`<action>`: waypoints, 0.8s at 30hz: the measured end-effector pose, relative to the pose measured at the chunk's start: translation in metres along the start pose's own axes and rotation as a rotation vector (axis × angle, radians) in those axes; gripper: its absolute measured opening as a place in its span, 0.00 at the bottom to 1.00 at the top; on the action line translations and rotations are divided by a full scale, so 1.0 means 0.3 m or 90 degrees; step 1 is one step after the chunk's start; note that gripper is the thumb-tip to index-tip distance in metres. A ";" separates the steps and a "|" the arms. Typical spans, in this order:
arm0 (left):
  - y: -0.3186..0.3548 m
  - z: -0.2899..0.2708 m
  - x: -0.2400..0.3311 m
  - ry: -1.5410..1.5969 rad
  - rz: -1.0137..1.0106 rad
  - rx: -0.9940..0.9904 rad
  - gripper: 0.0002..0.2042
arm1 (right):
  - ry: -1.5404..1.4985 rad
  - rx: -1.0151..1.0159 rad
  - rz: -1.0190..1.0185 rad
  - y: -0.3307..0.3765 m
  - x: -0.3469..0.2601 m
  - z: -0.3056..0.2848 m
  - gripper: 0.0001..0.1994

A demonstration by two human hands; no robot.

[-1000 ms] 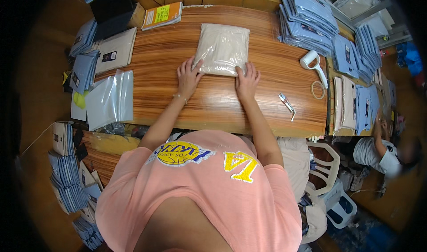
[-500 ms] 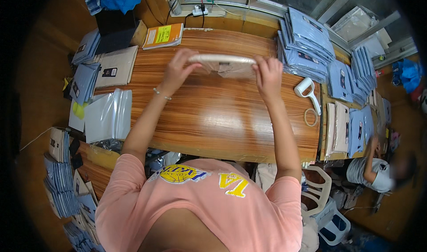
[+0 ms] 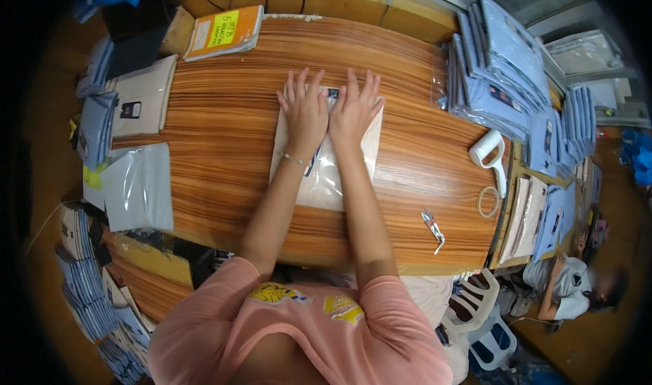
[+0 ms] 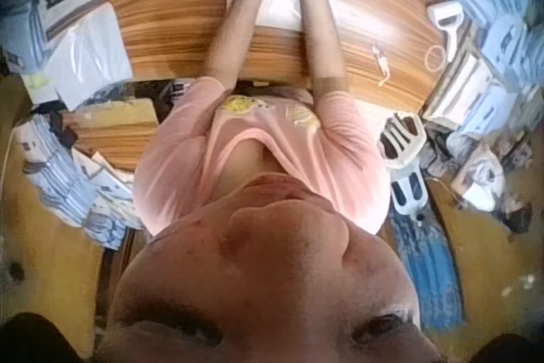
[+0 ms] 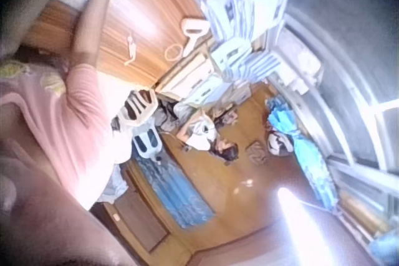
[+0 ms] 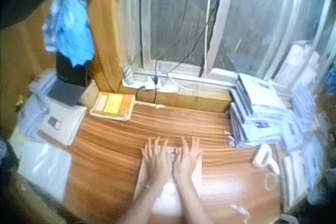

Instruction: The person packages folded shirts into plastic bags, seals them, ties a ribbon around one package, writes in a notebook, and then places the completed packages onto a stack.

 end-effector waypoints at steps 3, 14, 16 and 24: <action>-0.007 0.087 -0.029 -0.037 0.000 -0.035 0.18 | 0.047 -0.086 0.017 0.019 0.044 0.061 0.19; -0.065 0.105 -0.023 -0.038 0.020 -0.058 0.17 | 0.055 -0.074 0.002 -0.019 0.055 0.097 0.17; -0.069 0.109 -0.022 -0.036 0.016 -0.062 0.17 | 0.050 -0.078 0.009 -0.022 0.057 0.102 0.17; -0.083 0.128 -0.026 -0.041 0.021 -0.039 0.17 | 0.050 -0.078 0.009 -0.028 0.068 0.125 0.17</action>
Point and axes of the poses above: each hand's wrist, its own y-axis away from the middle knuckle, its own z-axis out of the palm, x = y × z, the point moved 1 cm from there along -y, towards the middle knuckle, and after that the axes turned 15 degrees about -z, right-handed, at the moved point
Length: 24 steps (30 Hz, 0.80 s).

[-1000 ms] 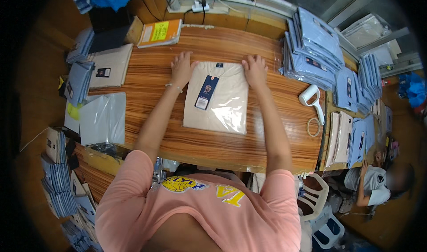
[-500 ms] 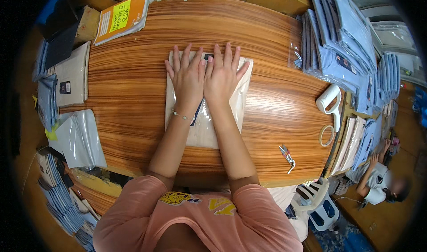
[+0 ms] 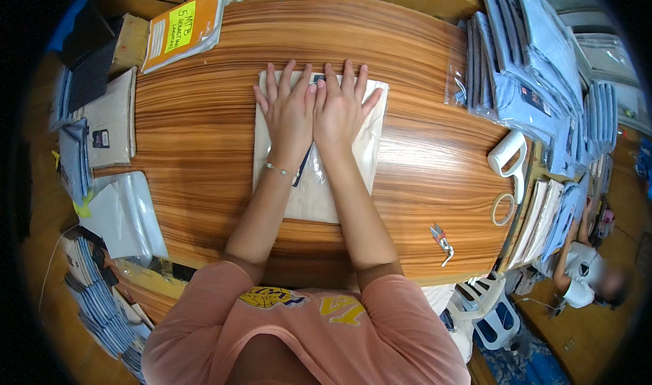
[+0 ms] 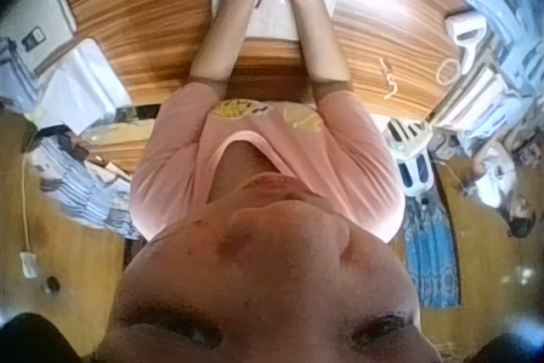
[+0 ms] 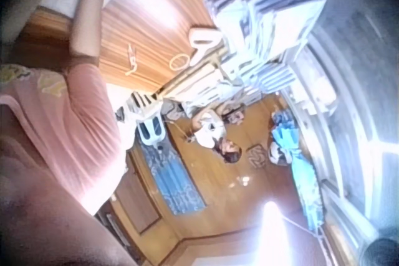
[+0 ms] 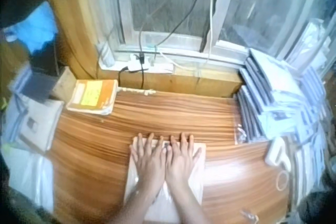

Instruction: The person packages folded shirts into plastic bags, seals them, ties a ribbon around one package, writes in a notebook, and then places the completed packages onto a stack.

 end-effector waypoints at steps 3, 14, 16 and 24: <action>-0.008 0.002 0.007 0.011 0.007 0.004 0.17 | 0.012 0.012 -0.003 -0.006 0.008 0.006 0.17; 0.014 -0.149 -0.042 0.372 -0.014 0.099 0.18 | -0.059 0.074 0.021 0.028 -0.039 -0.211 0.22; 0.043 -0.099 0.000 0.062 -0.019 0.024 0.21 | 0.048 -0.038 -0.005 0.095 -0.053 -0.117 0.23; 0.060 -0.029 -0.042 -0.033 -0.007 0.011 0.22 | 0.106 -0.071 -0.018 0.129 -0.035 -0.067 0.22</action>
Point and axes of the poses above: each hand's wrist, its own y-axis away from the middle knuckle, its own z-axis out of the palm, x = y × z, the point moved 1 cm from there along -y, towards the middle knuckle, and after that the axes turned 15 degrees about -z, right-handed, at the moved point
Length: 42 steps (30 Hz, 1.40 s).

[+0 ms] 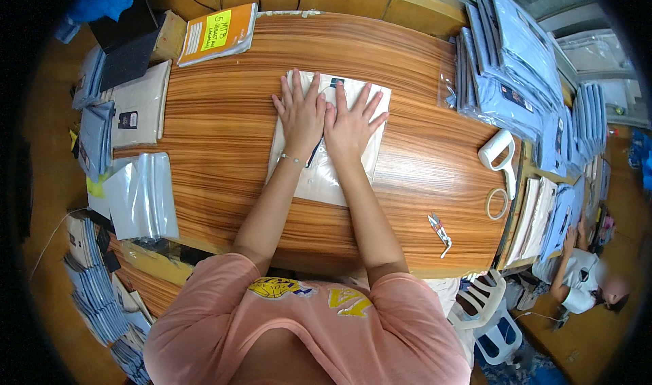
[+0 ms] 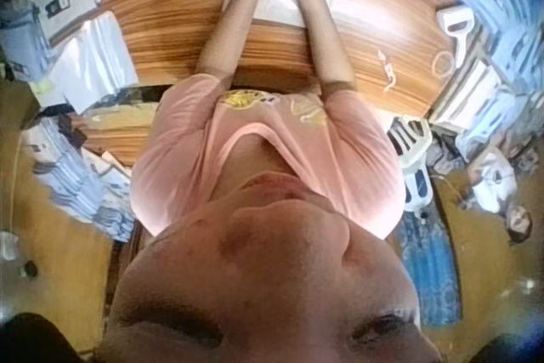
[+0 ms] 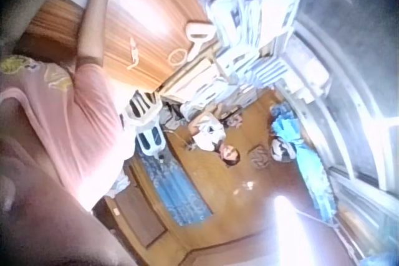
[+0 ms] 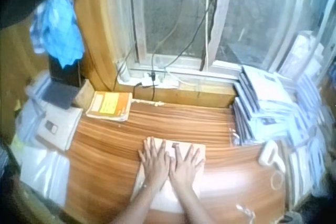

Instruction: The person packages folded shirts into plastic bags, seals them, ties a ribbon around one package, writes in a notebook, and then places the completed packages onto a stack.

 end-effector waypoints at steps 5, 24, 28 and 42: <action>-0.022 0.019 0.003 -0.009 -0.005 -0.013 0.23 | -0.016 -0.019 0.026 -0.016 0.001 0.005 0.23; -0.209 0.017 -0.189 0.043 0.102 -0.319 0.27 | -0.113 -0.197 0.009 -0.067 0.233 0.003 0.32; -0.318 -0.033 -0.020 -0.078 0.254 -0.342 0.28 | 0.003 -0.205 0.025 -0.118 0.390 -0.084 0.27; 0.521 -0.279 -0.496 0.853 -0.390 -0.725 0.33 | -1.461 -0.106 0.398 0.681 0.063 -0.330 0.25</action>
Point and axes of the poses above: each hand's wrist, its own y-axis away from the middle knuckle, its own z-axis out of the palm, x = y × z, the point moved 1 cm from there along -y, towards the middle knuckle, and after that the axes turned 15 degrees about -z, right-handed, at the moved point
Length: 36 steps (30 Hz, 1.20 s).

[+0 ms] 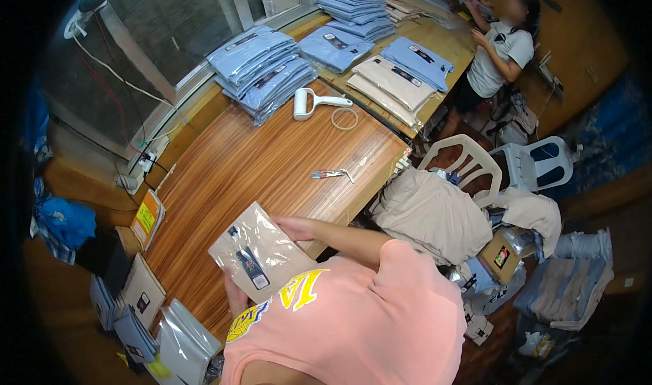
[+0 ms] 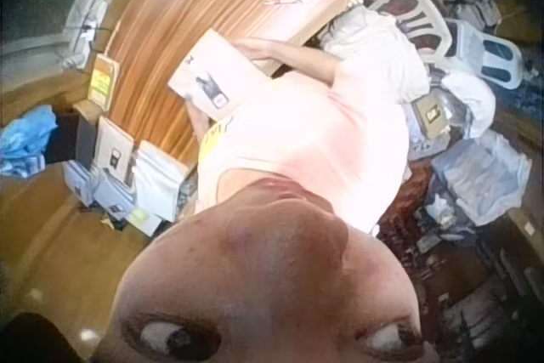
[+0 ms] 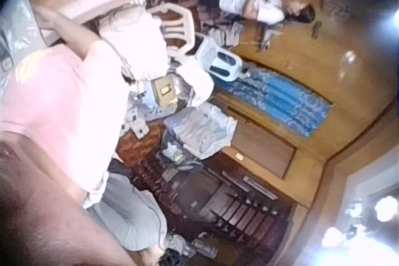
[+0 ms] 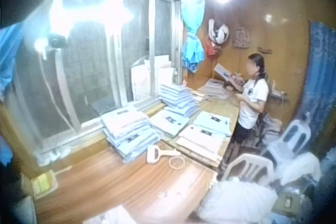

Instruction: The person packages folded shirts into plastic bags, seals them, ties a ribbon around one package, writes in a notebook, and then places the completed packages onto a stack.

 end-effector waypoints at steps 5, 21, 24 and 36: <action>0.047 0.127 0.124 0.082 -0.076 0.008 0.25 | 0.174 0.037 -0.126 -0.041 -0.036 0.087 0.21; 0.227 0.475 0.394 0.003 0.261 0.028 0.22 | 0.242 0.043 -0.260 0.052 -0.318 0.404 0.17; 0.287 0.468 0.405 -0.044 0.317 0.038 0.24 | 0.241 0.014 -0.245 0.058 -0.306 0.479 0.19; 0.375 0.429 0.375 -0.149 0.419 0.154 0.23 | 0.232 -0.022 -0.195 0.022 -0.273 0.488 0.19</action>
Point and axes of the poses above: each hand's wrist, its own y-axis away from the middle knuckle, its own z-axis out of the palm, x = y × z, the point moved 1 cm from there along -y, towards the middle knuckle, and after that the axes turned 15 degrees about -z, right-handed, at the moved point
